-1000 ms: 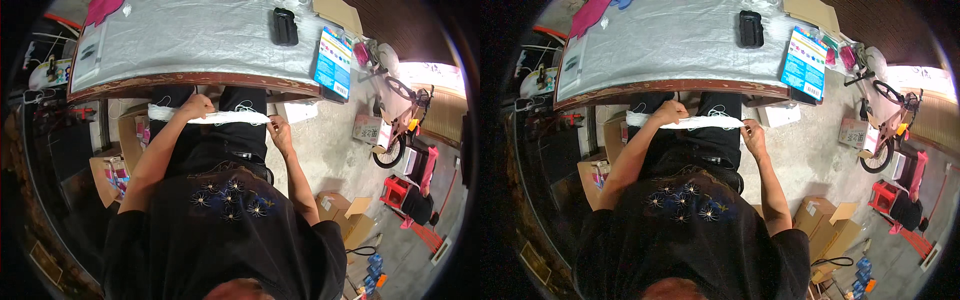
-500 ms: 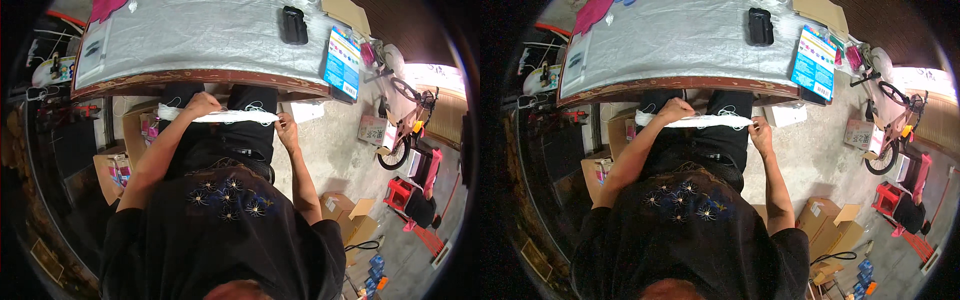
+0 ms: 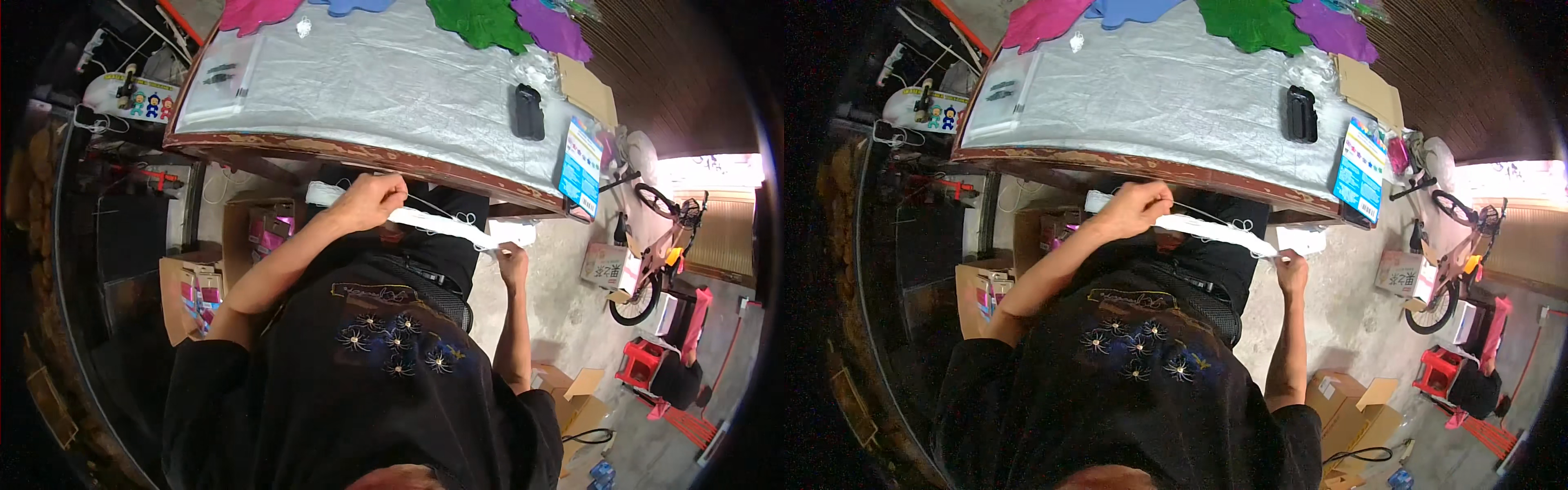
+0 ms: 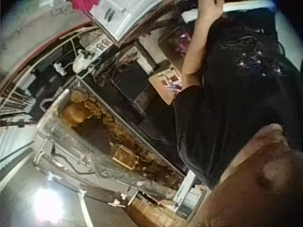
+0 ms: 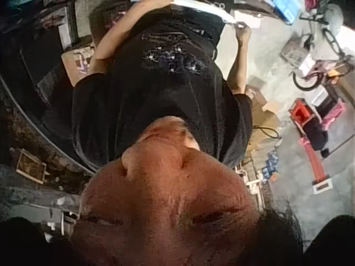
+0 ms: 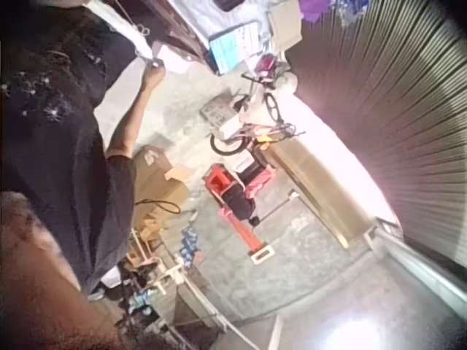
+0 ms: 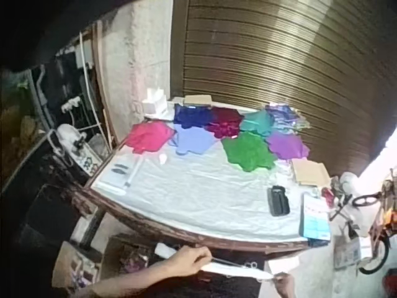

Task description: Manually packaging small items into plastic sleeves and cardboard containers at a workbench.

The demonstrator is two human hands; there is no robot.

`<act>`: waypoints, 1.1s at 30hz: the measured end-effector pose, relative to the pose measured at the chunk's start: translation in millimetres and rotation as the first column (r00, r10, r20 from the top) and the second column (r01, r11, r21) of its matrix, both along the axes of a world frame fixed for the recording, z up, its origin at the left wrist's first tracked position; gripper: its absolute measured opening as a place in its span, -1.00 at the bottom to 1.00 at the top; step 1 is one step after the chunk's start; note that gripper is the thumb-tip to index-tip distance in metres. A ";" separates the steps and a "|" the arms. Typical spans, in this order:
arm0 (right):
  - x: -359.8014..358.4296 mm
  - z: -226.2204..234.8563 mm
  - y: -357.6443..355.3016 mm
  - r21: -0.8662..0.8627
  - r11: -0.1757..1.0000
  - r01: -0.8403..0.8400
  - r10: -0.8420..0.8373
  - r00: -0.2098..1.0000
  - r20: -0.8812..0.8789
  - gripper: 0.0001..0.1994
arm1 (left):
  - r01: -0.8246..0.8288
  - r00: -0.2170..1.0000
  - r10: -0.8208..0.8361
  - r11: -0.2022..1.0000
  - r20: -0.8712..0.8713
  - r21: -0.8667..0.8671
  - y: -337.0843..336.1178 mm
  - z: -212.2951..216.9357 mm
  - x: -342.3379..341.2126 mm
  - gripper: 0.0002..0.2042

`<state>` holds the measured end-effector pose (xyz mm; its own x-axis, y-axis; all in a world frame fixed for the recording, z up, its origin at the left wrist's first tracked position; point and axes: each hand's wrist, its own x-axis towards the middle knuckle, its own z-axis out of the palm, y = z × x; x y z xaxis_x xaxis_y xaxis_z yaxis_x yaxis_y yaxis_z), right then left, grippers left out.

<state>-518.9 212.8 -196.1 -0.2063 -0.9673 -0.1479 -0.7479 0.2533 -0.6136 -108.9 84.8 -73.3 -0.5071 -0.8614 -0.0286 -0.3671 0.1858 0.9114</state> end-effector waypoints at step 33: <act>88.9 503.6 -180.3 -0.883 0.436 0.174 0.744 0.483 0.462 -0.96 | 0.306 0.842 -0.274 0.952 -0.465 -0.006 1.5 124.5 -5.7 -0.57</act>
<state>-430.0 32.5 307.4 -0.1409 -0.6499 0.7468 0.2092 -0.7569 -0.6192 -114.6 86.3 51.2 -0.7034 -0.6772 0.2158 0.1529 0.1523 0.9764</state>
